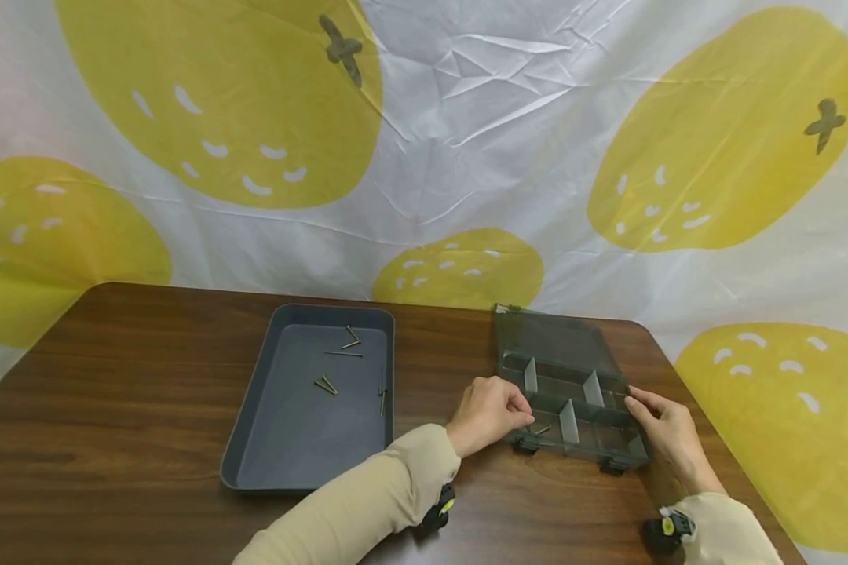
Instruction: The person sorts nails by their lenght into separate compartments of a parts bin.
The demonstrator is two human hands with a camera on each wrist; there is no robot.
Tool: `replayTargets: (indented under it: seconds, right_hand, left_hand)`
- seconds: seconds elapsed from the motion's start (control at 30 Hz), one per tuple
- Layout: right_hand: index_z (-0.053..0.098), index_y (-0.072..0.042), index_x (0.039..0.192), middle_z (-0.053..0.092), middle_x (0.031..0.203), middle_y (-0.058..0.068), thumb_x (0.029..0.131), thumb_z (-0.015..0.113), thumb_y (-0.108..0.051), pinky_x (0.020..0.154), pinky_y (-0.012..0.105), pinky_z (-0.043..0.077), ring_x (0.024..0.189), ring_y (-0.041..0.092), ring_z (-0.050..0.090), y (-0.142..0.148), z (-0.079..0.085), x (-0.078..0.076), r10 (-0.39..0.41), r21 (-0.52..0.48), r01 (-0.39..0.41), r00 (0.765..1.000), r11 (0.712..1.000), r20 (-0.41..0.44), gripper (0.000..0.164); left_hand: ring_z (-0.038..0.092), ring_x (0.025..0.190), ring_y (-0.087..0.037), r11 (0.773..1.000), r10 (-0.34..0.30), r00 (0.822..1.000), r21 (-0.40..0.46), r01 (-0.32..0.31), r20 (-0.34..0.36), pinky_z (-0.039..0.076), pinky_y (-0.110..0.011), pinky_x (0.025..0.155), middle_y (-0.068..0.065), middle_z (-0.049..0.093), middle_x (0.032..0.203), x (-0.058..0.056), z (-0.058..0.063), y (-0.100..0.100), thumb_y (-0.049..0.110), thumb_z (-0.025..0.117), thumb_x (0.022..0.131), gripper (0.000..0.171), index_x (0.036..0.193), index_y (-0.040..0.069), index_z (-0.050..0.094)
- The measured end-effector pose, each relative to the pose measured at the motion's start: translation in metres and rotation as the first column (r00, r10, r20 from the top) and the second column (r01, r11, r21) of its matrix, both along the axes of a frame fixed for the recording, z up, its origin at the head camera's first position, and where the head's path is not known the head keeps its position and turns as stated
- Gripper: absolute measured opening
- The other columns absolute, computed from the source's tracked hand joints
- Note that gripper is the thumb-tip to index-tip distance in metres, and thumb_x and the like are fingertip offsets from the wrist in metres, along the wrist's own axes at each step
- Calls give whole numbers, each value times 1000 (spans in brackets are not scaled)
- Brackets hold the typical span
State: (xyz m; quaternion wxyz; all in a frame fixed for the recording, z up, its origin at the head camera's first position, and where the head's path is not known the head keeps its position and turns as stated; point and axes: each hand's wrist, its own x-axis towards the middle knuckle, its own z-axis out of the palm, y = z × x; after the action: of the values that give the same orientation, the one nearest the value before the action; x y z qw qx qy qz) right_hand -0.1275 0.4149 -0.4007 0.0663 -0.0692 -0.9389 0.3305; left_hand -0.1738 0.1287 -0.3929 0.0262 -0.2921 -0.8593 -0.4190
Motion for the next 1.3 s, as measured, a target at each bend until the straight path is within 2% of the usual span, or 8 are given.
replayTargets:
  seconds: [0.33,0.47,0.67,0.8,0.93,1.03,1.2,1.3]
  right_hand:
    - [46,11,131,49,129,32,100,44,-27,68,4,38,117,45,47,1,0,0,-4,23,4,1000,1000,-13,49]
    - [48,11,130,50,128,32,100,45,-28,67,4,38,116,44,48,0,-1,0,-7,33,7,1000,999,-18,49]
    - [47,11,131,50,128,32,100,45,-27,67,3,37,117,44,47,0,-1,-1,-12,21,13,1000,1000,-23,49]
    - [47,11,130,49,128,33,100,45,-27,67,2,36,117,45,47,0,0,-1,-8,22,9,1000,1000,-27,49]
    - [47,11,130,50,128,33,100,44,-27,67,3,36,117,45,47,0,1,0,-10,28,10,1000,1000,-24,49]
    - [47,11,131,49,128,33,100,44,-28,67,3,36,117,46,47,0,1,0,-13,28,14,1000,1000,-10,49]
    - [46,11,131,48,129,33,100,44,-28,67,4,36,118,46,47,0,1,1,-11,24,11,1000,1000,3,50]
    - [47,11,131,48,129,32,100,44,-27,67,3,35,118,46,47,-1,1,0,-3,30,3,1000,1000,-13,49]
  left_hand:
    - [52,58,3,999,-43,998,-21,43,38,39,-12,56,10,68,68,0,0,-2,20,77,77,5,76,15,75]
    - [51,58,4,999,-51,997,-12,52,63,39,-11,57,9,69,68,-1,5,-7,20,76,78,4,77,16,75]
    - [54,62,0,999,-41,984,9,40,174,42,-16,60,9,69,72,-5,20,-26,22,75,80,4,80,18,75]
    - [57,66,-4,999,-34,981,22,31,191,44,-19,63,6,70,75,-12,29,-48,20,74,81,4,81,16,74]
    - [57,67,-5,1000,8,989,9,-9,145,44,-21,63,4,70,75,-23,34,-75,20,74,80,5,82,15,74]
    - [56,65,-5,998,63,991,-6,-63,122,44,-21,62,3,70,74,-32,34,-94,21,75,79,6,82,15,74]
    - [56,66,-9,989,147,977,-21,-146,152,45,-25,62,2,69,75,-44,31,-122,20,74,80,7,83,14,74]
    - [59,69,-11,982,190,967,-36,-186,171,47,-28,67,2,69,78,-50,28,-137,21,73,81,9,85,13,74]
